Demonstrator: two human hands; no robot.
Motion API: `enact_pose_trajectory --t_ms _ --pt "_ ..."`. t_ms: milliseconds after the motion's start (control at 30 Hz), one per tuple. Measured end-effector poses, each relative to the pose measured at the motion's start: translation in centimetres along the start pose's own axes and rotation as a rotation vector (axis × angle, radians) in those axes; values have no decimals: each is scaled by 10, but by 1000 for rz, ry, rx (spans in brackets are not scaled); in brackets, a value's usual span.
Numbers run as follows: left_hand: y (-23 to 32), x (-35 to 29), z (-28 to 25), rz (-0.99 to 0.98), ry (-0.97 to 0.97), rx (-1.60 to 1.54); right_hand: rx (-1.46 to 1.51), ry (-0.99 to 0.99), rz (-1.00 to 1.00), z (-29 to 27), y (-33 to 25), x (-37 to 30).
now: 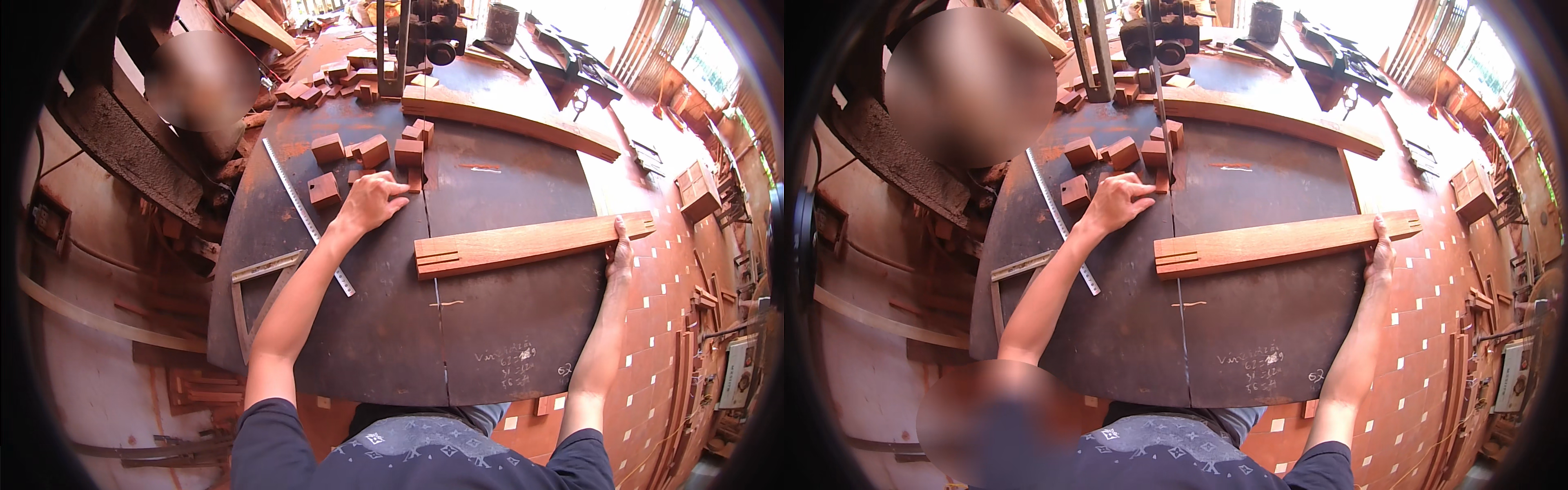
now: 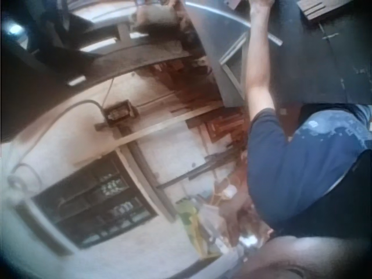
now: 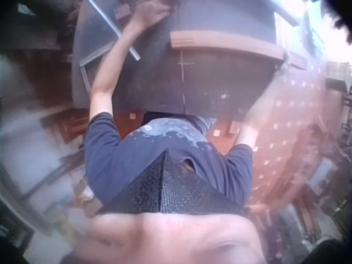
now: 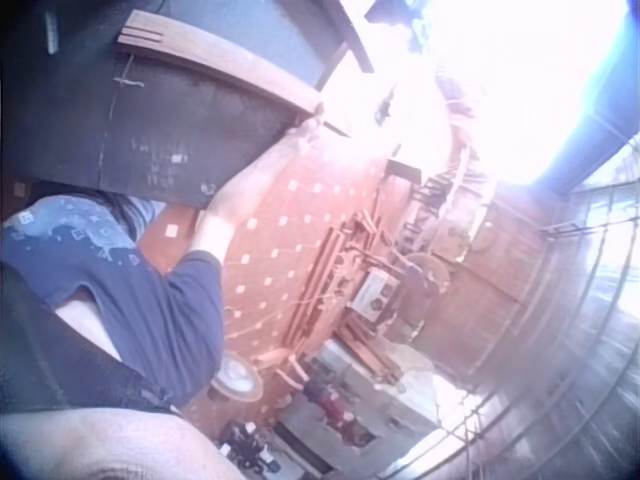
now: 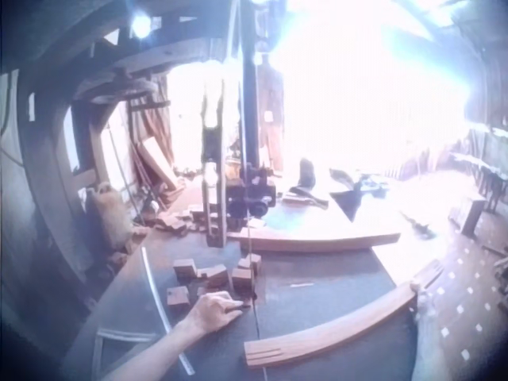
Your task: The person measures and marks a wooden plank using a ruler and set square, then cuts it with a band saw. The person repeats the process to cut multiple small pieces from the plank.
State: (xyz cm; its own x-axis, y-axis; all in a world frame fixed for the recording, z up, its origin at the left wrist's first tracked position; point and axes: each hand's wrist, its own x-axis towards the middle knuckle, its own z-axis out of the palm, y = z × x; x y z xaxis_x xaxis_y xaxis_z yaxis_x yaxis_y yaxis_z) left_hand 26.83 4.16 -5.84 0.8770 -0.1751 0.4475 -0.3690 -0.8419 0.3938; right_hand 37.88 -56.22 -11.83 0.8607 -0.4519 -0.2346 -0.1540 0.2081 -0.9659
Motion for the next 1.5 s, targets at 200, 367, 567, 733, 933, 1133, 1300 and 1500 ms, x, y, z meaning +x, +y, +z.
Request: enact_pose_trajectory --t_ms 200,367,567,733,933,1133,1300,1500 --pt "-17 15 17 37 3 61 -15 -7 -9 -7 4 5" --pt "-51 21 19 52 99 298 -4 -18 -9 -6 3 7" --pt "-54 39 -2 171 52 355 -31 -6 -21 -14 1 5" --pt "-83 43 -26 -93 76 442 -13 -41 -3 -14 7 15" --pt "-84 -1 -84 -68 -71 400 -43 -28 3 -19 11 18" --pt "-143 -6 -69 26 -71 792 -61 -42 -8 -12 12 25" --pt "-99 22 -53 -208 -225 634 -72 -20 -42 -23 10 18" --pt "-117 31 -50 -299 -176 760 78 -66 -20 -15 13 17"
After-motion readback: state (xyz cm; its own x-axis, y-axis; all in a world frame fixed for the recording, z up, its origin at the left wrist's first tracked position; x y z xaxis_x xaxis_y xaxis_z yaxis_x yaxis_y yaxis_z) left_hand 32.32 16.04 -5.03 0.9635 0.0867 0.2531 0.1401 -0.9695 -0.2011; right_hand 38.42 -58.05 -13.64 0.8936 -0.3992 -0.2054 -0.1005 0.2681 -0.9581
